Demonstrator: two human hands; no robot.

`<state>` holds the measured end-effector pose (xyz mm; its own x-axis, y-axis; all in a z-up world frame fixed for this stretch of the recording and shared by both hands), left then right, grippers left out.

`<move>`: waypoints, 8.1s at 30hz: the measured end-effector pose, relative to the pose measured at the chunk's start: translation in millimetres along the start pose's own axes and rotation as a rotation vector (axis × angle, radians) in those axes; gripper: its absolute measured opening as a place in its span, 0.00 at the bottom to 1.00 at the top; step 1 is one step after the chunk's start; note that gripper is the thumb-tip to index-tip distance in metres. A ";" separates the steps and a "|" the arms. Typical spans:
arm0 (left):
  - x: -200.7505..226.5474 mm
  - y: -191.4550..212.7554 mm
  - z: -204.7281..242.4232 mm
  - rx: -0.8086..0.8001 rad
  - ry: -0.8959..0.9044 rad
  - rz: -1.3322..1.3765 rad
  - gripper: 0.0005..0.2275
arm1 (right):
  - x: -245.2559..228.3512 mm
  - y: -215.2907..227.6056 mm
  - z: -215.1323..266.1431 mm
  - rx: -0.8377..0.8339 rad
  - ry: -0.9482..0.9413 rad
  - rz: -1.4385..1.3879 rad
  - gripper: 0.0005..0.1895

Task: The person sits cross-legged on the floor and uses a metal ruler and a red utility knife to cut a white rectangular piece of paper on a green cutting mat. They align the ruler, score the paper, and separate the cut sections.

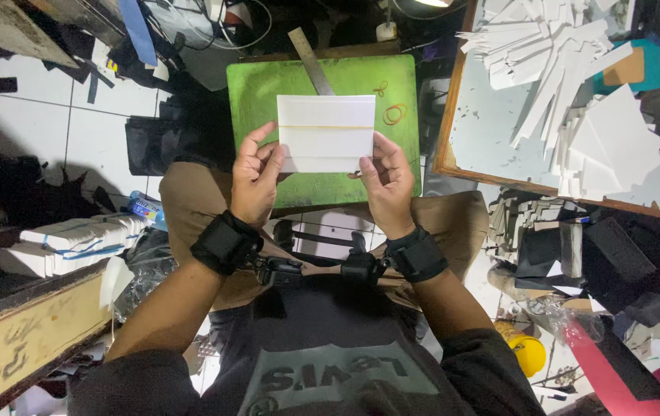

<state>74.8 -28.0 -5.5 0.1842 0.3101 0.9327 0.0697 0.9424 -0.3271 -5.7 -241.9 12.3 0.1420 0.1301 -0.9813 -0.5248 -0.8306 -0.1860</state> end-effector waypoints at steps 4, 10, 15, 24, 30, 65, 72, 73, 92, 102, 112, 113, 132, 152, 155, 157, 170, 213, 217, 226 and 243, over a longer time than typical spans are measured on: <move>-16.4 6.6 1.0 0.006 -0.009 0.031 0.15 | 1.7 -0.3 1.4 0.014 -0.023 -0.006 0.23; 1.6 -5.7 4.2 -0.049 0.010 -0.021 0.18 | -3.2 -5.6 -1.1 -0.019 -0.005 0.037 0.24; -2.6 -9.4 6.1 -0.078 0.048 -0.011 0.24 | 3.7 -5.3 -0.9 -0.004 0.003 0.017 0.28; -6.7 -12.6 4.2 -0.043 0.054 0.016 0.23 | 2.6 -8.9 -2.1 0.014 0.023 0.041 0.29; -8.1 -12.7 6.3 -0.032 0.065 0.034 0.23 | -1.7 -10.4 -2.4 0.030 0.019 0.046 0.28; 15.4 -22.4 4.9 -0.225 -0.130 -0.306 0.36 | -15.8 -0.4 -4.2 0.000 0.066 -0.052 0.30; 17.7 -25.3 5.3 -0.217 -0.098 -0.275 0.36 | -14.4 1.2 -5.0 0.006 0.084 0.030 0.30; 14.4 -24.6 5.7 -0.217 -0.091 -0.274 0.36 | -15.7 0.2 -5.0 0.008 0.078 0.034 0.30; -7.4 -6.3 -3.5 -0.060 -0.079 -0.091 0.18 | 12.1 0.4 2.4 0.048 -0.011 -0.010 0.27; 1.4 -9.7 -0.1 -0.033 -0.098 -0.115 0.17 | 4.4 -4.8 4.6 0.018 0.027 0.036 0.28; -3.4 -9.6 -1.8 -0.010 -0.088 -0.113 0.18 | 9.7 -2.6 3.0 0.029 0.028 -0.010 0.26; -1.1 -11.2 -2.1 -0.015 -0.103 -0.100 0.18 | 11.0 -1.8 3.0 0.035 0.019 -0.030 0.27; 24.3 15.3 -31.3 -0.114 -0.173 -0.227 0.15 | 6.8 12.2 3.4 -0.033 0.113 0.324 0.25; -49.4 50.4 -134.4 -0.287 0.060 -0.572 0.11 | 39.7 25.0 -19.7 -0.105 0.412 1.159 0.27; -44.6 49.4 -134.5 -0.256 0.078 -0.652 0.12 | 47.7 33.0 -23.6 -0.112 0.367 1.103 0.20; -38.3 49.4 -133.0 -0.251 0.046 -0.745 0.13 | 56.5 41.1 -24.2 -0.119 0.303 1.098 0.15; -6.1 -16.5 -83.2 -0.341 -0.558 -1.425 0.27 | 31.0 39.6 -5.0 -0.157 0.152 1.066 0.21; -40.1 -32.7 -59.0 -0.454 -0.521 -1.331 0.49 | 14.7 -10.1 27.7 -0.419 0.288 0.808 0.24; -41.8 -32.1 -60.3 -0.463 -0.505 -1.377 0.50 | 19.0 -4.6 30.3 -0.436 0.399 0.827 0.32; -40.3 -32.2 -60.5 -0.499 -0.442 -1.452 0.49 | 26.5 -9.9 31.8 -0.503 0.409 1.024 0.33; -39.9 -29.9 -58.4 -0.484 -0.546 -1.377 0.47 | 23.5 -12.5 32.6 -0.488 0.455 1.012 0.33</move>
<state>122.6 -75.8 -41.7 -0.6433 -0.6204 0.4485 0.1964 0.4325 0.8800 -23.1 -210.8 -10.0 0.1837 -0.8169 -0.5468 -0.2113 -0.5761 0.7896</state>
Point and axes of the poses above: each hand's wrist, its own z-axis away from the middle knuckle, its own y-axis out of the back of the hand, x = y × z, the point moved 8 cm from there along -z, towards the middle knuckle, and after that the axes turned 14 degrees about x, right-handed, at the moved point
